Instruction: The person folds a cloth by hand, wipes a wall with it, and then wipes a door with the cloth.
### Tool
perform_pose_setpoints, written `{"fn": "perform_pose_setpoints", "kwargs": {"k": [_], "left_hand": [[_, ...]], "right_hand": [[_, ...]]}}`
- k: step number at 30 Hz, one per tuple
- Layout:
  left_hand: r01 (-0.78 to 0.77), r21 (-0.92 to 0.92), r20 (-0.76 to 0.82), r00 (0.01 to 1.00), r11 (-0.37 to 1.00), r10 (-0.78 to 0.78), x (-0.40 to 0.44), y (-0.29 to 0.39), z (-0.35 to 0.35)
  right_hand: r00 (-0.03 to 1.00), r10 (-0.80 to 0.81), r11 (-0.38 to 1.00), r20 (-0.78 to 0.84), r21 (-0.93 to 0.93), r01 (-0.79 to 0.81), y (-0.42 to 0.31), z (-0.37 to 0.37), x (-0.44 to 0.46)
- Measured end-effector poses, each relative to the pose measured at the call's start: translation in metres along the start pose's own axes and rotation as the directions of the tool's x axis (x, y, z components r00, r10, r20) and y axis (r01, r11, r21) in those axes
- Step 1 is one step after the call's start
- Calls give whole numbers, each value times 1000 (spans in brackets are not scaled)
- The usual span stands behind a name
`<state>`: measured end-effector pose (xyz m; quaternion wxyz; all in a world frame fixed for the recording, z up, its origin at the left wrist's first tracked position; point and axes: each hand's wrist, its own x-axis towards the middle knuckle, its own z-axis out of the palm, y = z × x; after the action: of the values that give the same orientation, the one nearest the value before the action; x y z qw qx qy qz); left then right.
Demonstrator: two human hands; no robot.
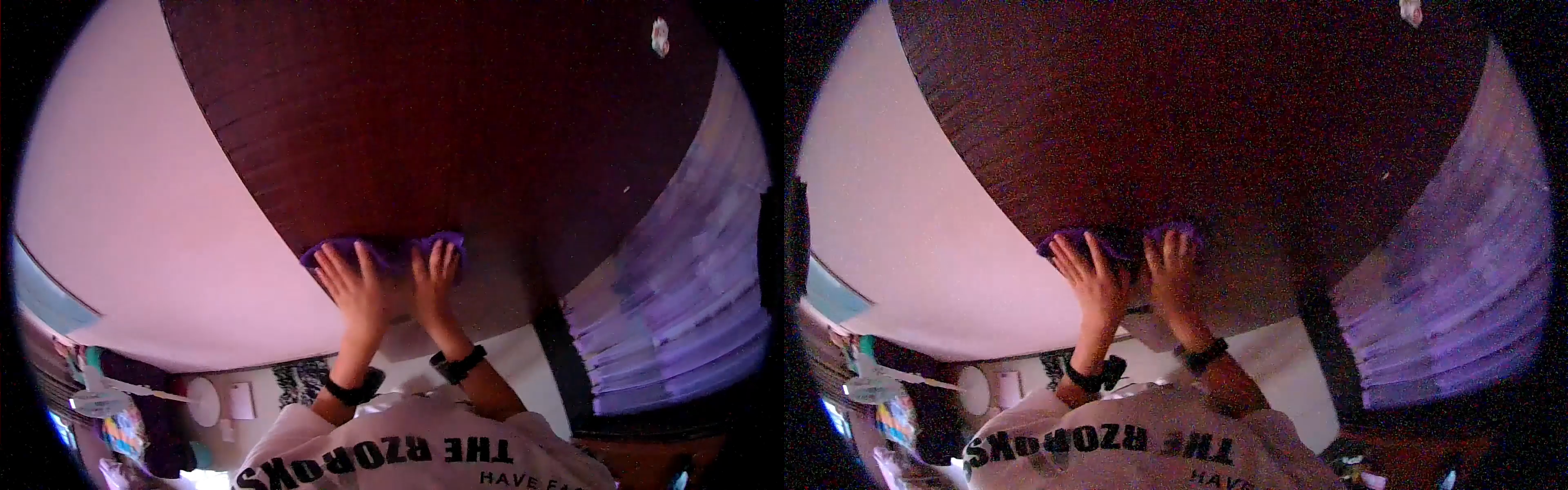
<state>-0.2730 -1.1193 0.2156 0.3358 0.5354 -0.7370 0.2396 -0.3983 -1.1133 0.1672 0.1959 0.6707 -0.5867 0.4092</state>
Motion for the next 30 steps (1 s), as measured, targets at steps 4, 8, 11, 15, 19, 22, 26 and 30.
{"fn": "perform_pose_setpoints", "kwargs": {"k": [4, 8, 11, 15, 19, 22, 26, 30], "left_hand": [[64, -171, 3, 998, 983, -65, -6, 4, -4], [61, -198, -72, 994, 978, -77, 16, 1, -21], [16, -169, -110, 993, 985, -35, 49, -10, -39], [7, -172, -220, 975, 985, -46, 92, -17, -71], [39, -147, -335, 938, 988, -87, 97, -22, -57], [65, -116, -362, 926, 991, -104, 82, -24, -36], [76, -111, -305, 946, 991, -107, 44, -23, -11], [25, -163, -75, 996, 986, -38, 0, -11, 20]], "right_hand": [[1000, -14, 997, 1, 77, 14, 4, -13, 1], [991, -39, 999, -125, 18, 41, -3, -37, 39], [977, -140, 989, -161, -63, 132, -6, -60, 83], [936, -208, 975, -285, -131, 177, -17, -87, 138], [911, -221, 966, -348, -204, 157, -14, -77, 146], [913, -203, 969, -354, -205, 136, -9, -64, 131], [930, -209, 970, -304, -185, 157, 0, -38, 91], [923, -338, 932, -182, -204, 301, 11, -10, 49]]}}
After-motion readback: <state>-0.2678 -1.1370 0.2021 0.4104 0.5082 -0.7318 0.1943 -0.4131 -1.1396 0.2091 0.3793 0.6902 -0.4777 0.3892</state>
